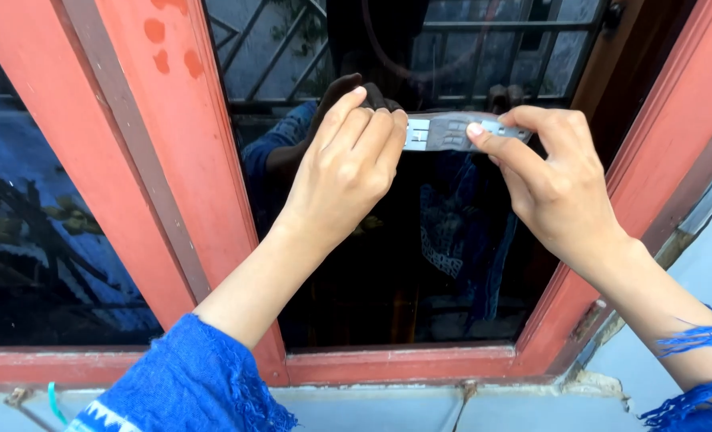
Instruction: The recorder uses sandpaper to smooth the edges of a window frame and fits a metal latch piece.
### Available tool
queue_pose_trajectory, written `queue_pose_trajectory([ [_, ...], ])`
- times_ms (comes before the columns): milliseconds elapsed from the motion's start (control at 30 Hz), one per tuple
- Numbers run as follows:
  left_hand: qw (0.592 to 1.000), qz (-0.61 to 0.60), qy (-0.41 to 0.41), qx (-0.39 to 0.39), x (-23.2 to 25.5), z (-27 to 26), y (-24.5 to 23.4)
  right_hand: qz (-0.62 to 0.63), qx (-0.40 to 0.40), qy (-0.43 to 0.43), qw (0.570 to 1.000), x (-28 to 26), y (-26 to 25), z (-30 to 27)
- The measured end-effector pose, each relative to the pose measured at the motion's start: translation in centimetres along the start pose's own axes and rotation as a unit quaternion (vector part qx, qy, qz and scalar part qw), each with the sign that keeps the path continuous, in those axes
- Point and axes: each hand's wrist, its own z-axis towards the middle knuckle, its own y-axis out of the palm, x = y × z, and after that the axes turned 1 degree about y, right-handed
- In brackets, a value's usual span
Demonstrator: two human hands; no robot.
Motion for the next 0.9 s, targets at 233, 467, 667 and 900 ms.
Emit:
queue_pose_trajectory([
  [233,0.999,-0.025,-0.006,-0.022,2.2,-2.9,-0.1,-0.005,0.002,-0.003,1.0,-2.6,-0.2,-1.3],
  [467,1.0,0.002,0.011,-0.026,3.2,-4.1,-0.1,-0.006,-0.025,0.01,1.0,-2.8,0.5,-3.8],
  [667,0.998,-0.008,0.023,-0.056,5.2,-6.7,-1.0,0.018,-0.053,0.013,0.998,-3.8,1.9,-8.2],
  [900,0.989,-0.05,0.038,-0.137,9.4,-12.4,-1.6,0.045,-0.069,0.021,0.996,-6.6,4.0,-13.9],
])
